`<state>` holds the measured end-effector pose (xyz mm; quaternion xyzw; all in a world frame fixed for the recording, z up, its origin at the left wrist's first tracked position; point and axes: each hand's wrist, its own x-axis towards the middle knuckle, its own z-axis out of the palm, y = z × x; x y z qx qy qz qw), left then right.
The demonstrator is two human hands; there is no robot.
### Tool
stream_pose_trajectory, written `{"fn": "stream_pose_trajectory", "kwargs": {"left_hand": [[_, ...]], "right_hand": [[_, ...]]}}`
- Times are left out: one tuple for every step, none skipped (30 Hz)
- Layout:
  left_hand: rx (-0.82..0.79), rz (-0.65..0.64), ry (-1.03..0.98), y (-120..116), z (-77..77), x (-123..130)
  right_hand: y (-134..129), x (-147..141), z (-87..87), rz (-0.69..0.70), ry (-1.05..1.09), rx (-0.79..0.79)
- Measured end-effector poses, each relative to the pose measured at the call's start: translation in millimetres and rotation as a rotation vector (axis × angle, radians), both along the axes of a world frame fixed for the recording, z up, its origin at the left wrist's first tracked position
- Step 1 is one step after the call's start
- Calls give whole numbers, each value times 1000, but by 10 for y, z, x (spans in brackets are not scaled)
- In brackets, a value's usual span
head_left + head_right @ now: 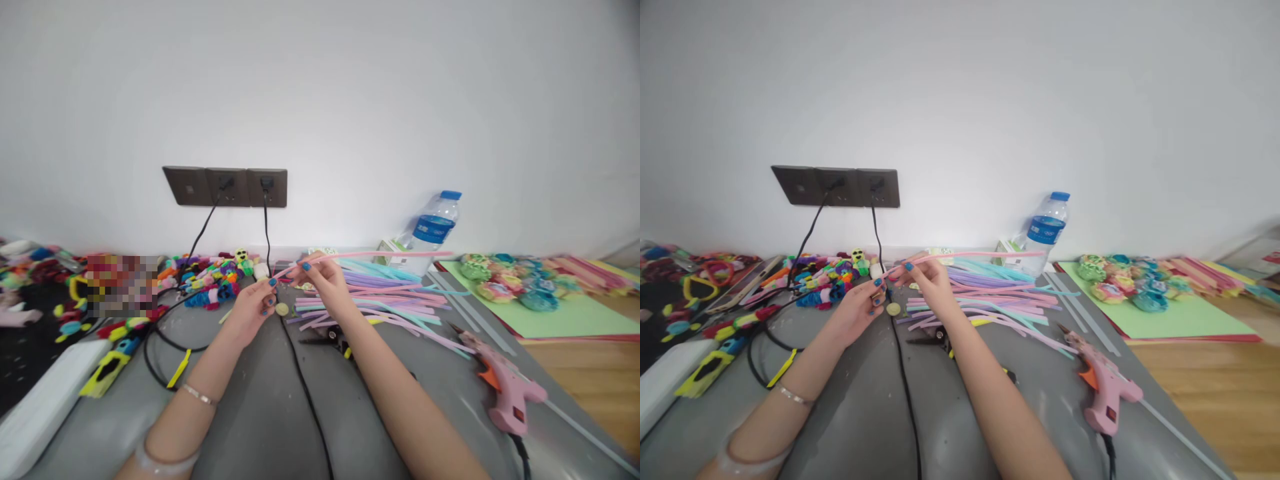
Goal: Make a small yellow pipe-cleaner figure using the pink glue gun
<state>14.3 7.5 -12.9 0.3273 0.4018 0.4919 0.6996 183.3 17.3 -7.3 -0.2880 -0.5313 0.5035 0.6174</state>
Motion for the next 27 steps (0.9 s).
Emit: {"fn": "stream_pose_trajectory", "kwargs": {"left_hand": [[2, 6, 5, 3, 4, -3], [6, 12, 10, 5, 8, -6], [12, 18, 14, 7, 11, -9], [20, 22, 19, 9, 12, -12], [31, 26, 24, 11, 10, -15], [45, 28, 33, 12, 7, -17], [61, 26, 46, 13, 1, -18], [77, 21, 66, 13, -7, -18], [96, 13, 93, 13, -17, -18], [118, 4, 127, 12, -26, -17], [147, -2, 168, 11, -35, -15], [185, -3, 213, 10, -42, -13], [231, 5, 256, 8, -46, -12], [281, 17, 297, 5, -47, -11], [331, 36, 337, 2, -45, -13], [381, 57, 374, -2, -41, -16], [424, 79, 402, -6, -34, -21], [459, 101, 422, -10, -26, -27], [487, 122, 439, -15, -16, -33], [514, 142, 455, -20, -6, -39], [541, 161, 471, -24, 4, -43], [565, 175, 489, -28, 13, -46], [587, 186, 509, -31, 21, -46], [606, 193, 526, -33, 27, -45], [621, 198, 537, -33, 30, -42], [631, 200, 538, -33, 30, -39], [635, 204, 531, -32, 27, -37]], "right_hand": [[0, -2, -1, -2, -1, -3], [1, -4, -2, -2, -3, -6], [2, -5, -4, -2, -4, -8], [3, -6, -6, -5, -4, -9], [4, -7, -8, -11, -1, -9], [6, -6, -10, -17, 5, -10], [8, -6, -12, -21, 13, -11], [11, -5, -14, -24, 23, -10], [14, -4, -15, -28, 34, -9], [18, -2, -15, -35, 43, -7], [23, 0, -16, -47, 47, -3], [29, 3, -16, -65, 49, 0], [34, 6, -16, -86, 48, 3], [40, 10, -17, -109, 47, 3], [46, 14, -18, -129, 45, 0], [52, 18, -21, -145, 44, -3], [58, 22, -24, -154, 41, -7], [63, 26, -28, -159, 36, -11], [68, 28, -33, -158, 31, -14], [72, 29, -39, -154, 27, -16], [76, 29, -44, -146, 27, -19], [78, 28, -49, -138, 32, -23], [79, 27, -53, -126, 36, -31], [79, 26, -55, -115, 41, -40], [78, 26, -56, -103, 43, -51], [77, 26, -55, -90, 43, -62], [76, 27, -54, -79, 42, -70]]}}
